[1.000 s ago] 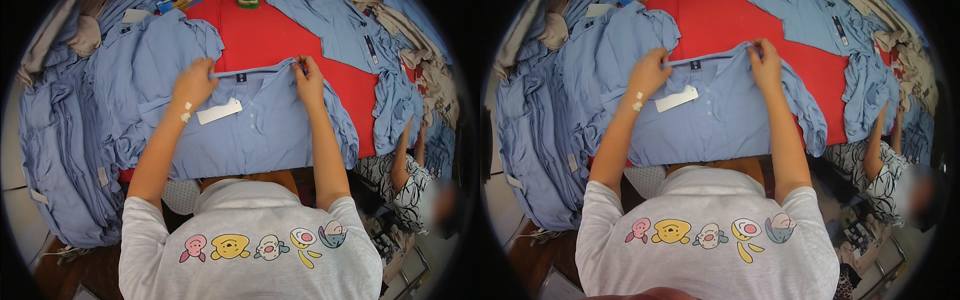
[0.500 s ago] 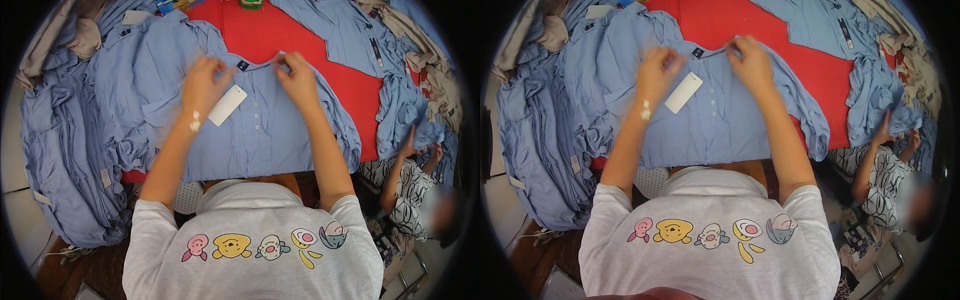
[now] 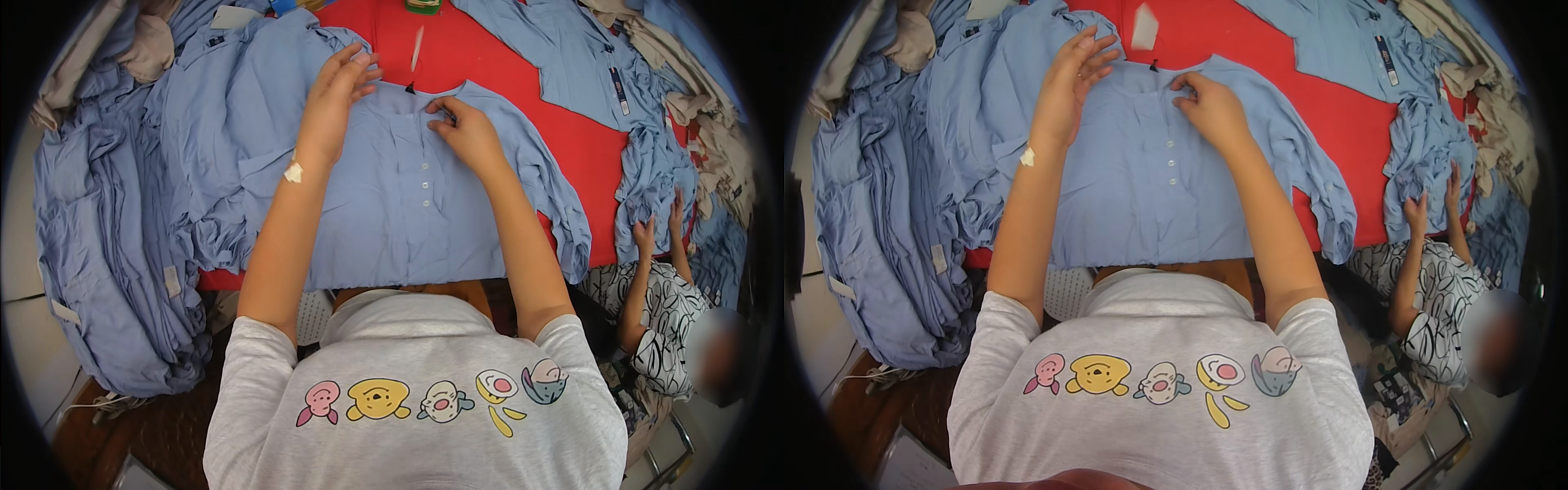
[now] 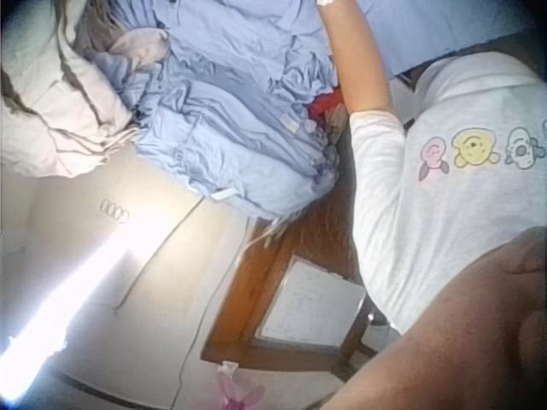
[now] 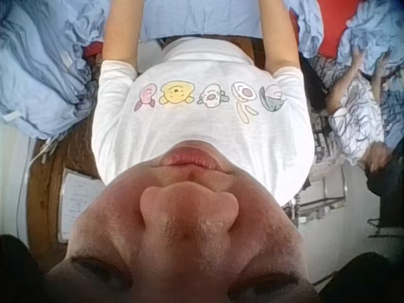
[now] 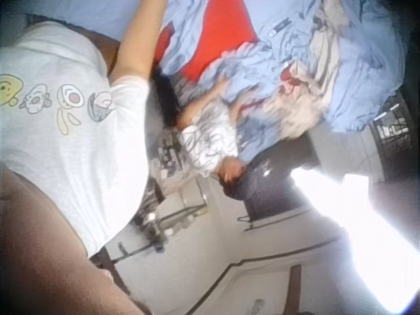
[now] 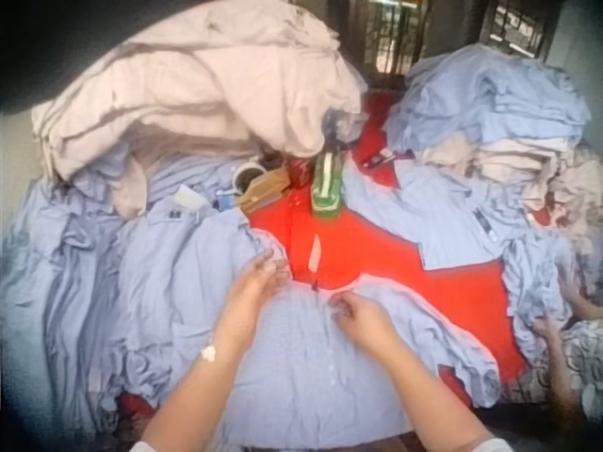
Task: The person uses small scissors to cut tags and threads from light blue shirts laid out on a red table. They handle each shirt one at a time, smoothing the fabric and trimming loose ends before moving to the next item.
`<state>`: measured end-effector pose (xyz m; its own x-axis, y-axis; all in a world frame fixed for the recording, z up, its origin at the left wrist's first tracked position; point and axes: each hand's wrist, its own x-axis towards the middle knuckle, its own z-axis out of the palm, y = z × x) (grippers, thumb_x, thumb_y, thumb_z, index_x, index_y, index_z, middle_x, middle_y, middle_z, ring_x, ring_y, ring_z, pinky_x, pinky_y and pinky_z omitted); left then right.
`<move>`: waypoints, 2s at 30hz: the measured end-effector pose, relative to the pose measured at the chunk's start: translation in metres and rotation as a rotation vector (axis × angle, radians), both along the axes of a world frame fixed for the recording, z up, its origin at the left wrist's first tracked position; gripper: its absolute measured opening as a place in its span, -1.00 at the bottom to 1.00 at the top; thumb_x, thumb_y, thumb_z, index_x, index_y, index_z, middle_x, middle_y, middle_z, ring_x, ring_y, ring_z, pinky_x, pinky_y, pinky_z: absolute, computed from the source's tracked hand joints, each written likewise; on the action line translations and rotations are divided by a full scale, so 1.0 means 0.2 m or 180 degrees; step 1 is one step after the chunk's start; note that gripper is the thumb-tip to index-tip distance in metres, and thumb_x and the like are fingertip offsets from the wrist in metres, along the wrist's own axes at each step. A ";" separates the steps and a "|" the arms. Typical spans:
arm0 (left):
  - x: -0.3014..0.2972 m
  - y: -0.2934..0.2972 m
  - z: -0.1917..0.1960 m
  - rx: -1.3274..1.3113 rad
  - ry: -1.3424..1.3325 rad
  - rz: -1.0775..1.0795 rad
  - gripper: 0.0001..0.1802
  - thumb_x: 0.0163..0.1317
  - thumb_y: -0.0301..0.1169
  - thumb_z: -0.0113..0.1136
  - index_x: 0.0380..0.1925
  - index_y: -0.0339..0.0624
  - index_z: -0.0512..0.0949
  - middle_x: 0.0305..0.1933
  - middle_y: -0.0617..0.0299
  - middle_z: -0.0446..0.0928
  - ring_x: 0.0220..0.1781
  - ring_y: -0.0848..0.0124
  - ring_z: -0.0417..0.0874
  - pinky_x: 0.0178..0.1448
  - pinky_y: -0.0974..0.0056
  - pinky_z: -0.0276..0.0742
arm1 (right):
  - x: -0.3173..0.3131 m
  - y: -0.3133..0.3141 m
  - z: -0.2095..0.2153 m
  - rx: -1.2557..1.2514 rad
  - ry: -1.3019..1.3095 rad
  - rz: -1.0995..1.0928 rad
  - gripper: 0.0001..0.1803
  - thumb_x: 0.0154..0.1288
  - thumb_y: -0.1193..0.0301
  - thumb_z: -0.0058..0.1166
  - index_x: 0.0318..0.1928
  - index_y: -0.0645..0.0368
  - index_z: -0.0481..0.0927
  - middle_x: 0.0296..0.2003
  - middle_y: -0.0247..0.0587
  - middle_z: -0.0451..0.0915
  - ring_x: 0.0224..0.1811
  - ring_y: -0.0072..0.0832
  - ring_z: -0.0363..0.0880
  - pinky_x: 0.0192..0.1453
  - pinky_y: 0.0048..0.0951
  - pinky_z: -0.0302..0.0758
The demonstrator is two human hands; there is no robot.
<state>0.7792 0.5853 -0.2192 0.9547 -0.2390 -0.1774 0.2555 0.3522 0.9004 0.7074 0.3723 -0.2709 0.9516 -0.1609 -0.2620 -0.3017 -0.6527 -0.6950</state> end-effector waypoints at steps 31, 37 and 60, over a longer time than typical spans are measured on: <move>-0.45 -0.10 -0.45 0.3371 -0.3089 -0.1231 -0.84 0.25 -0.48 0.30 -0.23 -0.21 0.53 -0.20 0.07 0.48 -0.27 0.07 0.64 -0.15 0.07 0.62 | -0.46 0.10 -0.05 -0.0363 -0.0936 0.0046 -0.77 0.25 0.41 0.35 -0.11 0.12 0.63 -0.33 -0.15 0.70 -0.36 -0.14 0.64 -0.28 -0.19 0.51; -0.47 -0.11 -0.42 0.3342 -0.2929 -0.1073 -0.87 0.24 -0.46 0.31 -0.29 -0.21 0.54 -0.26 0.07 0.52 -0.26 0.04 0.65 -0.17 0.06 0.58 | -0.45 0.09 -0.07 -0.0322 -0.0998 -0.0027 -0.78 0.28 0.37 0.34 -0.09 0.08 0.65 -0.34 -0.13 0.70 -0.36 -0.12 0.64 -0.26 -0.17 0.52; -0.19 -0.10 -0.44 0.3914 -0.3383 -0.0319 -0.72 0.17 -0.48 0.30 -0.09 -0.05 0.70 -0.19 0.31 0.61 0.02 0.27 0.61 0.36 0.04 0.31 | 0.02 0.00 -0.02 -0.0937 -0.0355 0.0562 -0.75 0.16 0.43 0.21 -0.11 0.07 0.75 -0.10 -0.30 0.68 -0.11 -0.33 0.70 -0.03 -0.28 0.61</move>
